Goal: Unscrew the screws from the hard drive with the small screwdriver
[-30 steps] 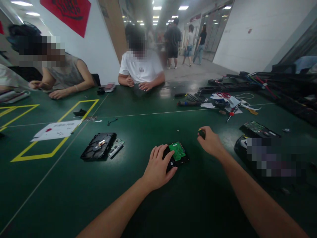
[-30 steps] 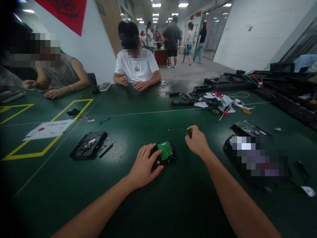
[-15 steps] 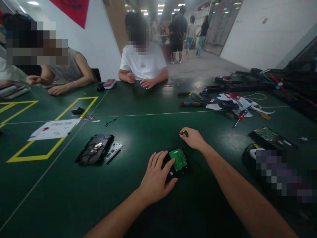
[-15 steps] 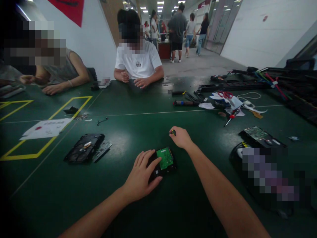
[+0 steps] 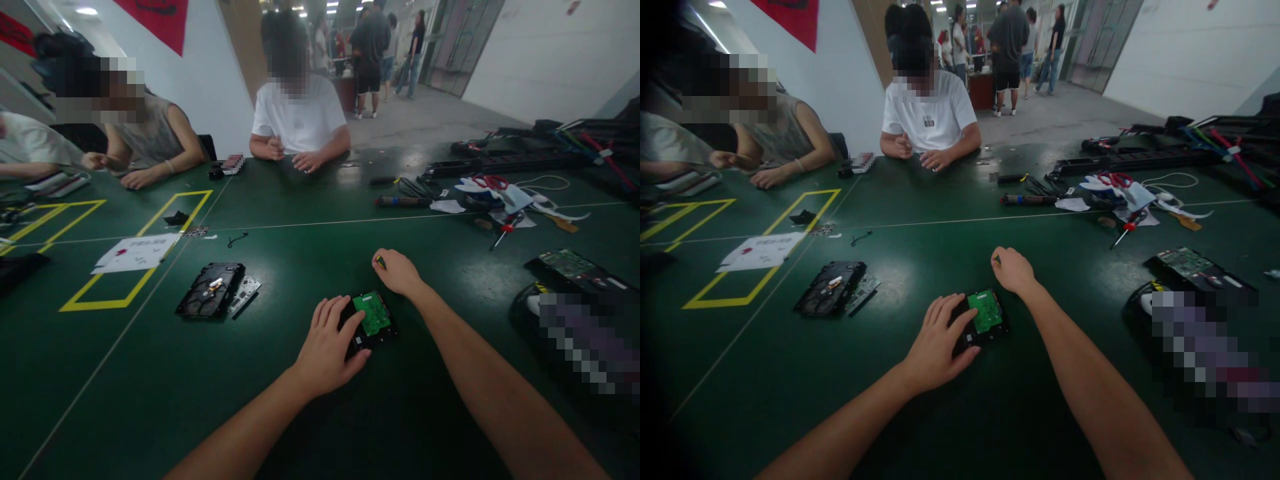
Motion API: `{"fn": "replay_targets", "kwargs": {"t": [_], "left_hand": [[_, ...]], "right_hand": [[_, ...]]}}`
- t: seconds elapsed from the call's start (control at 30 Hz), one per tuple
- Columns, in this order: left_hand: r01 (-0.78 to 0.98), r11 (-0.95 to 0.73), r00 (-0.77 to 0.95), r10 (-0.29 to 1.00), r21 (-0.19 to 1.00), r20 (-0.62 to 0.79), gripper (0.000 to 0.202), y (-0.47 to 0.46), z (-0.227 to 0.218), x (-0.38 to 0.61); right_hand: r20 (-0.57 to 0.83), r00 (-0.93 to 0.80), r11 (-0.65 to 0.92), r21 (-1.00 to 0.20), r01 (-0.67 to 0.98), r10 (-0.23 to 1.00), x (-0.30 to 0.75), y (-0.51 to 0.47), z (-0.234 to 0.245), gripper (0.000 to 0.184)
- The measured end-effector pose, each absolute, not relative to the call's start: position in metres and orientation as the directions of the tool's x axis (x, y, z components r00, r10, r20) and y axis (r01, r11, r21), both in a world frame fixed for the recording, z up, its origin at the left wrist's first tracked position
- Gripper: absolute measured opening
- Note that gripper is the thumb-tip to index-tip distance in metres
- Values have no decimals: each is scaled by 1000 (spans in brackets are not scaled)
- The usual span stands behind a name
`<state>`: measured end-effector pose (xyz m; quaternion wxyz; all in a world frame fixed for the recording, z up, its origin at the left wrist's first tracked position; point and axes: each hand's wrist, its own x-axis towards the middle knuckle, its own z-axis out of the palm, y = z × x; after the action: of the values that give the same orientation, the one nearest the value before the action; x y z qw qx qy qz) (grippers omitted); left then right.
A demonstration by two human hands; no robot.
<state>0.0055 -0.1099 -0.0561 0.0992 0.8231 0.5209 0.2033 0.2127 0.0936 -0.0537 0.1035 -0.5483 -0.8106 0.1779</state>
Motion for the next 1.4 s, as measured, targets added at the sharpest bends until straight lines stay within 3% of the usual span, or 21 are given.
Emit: {"fn": "replay_targets", "kwargs": {"t": [0.23, 0.63, 0.77, 0.83, 0.9, 1.0, 1.13, 1.4], "left_hand": [[790, -414, 336, 910, 453, 244, 78, -109, -57, 4], [789, -417, 334, 907, 451, 256, 77, -110, -59, 5], [847, -342, 241, 929, 408, 280, 82, -113, -62, 7], [862, -310, 210, 939, 401, 274, 87, -113, -63, 7], [860, -308, 215, 942, 407, 259, 91, -112, -63, 7], [849, -329, 243, 938, 414, 248, 94, -109, -61, 3], [787, -436, 382, 900, 436, 210, 100, -104, -55, -8], [650, -516, 566, 819, 558, 98, 121, -91, -42, -25]], "right_hand": [[-45, -353, 305, -411, 859, 935, 212, 97, -52, 16], [-21, -230, 202, -403, 892, 973, 226, 94, -34, 21], [-7, -250, 226, -405, 886, 968, 236, 73, -23, 16], [-61, -301, 227, -521, 823, 952, 240, 59, -21, 10], [-192, -342, 128, -677, 725, 920, 244, 46, -20, 12], [-392, -406, -109, -817, 567, 826, 252, 33, -21, 37], [-472, -449, -281, -859, 428, 759, 269, 20, -22, 49], [-511, -527, -318, -852, 417, 679, 289, -9, -26, 47]]}}
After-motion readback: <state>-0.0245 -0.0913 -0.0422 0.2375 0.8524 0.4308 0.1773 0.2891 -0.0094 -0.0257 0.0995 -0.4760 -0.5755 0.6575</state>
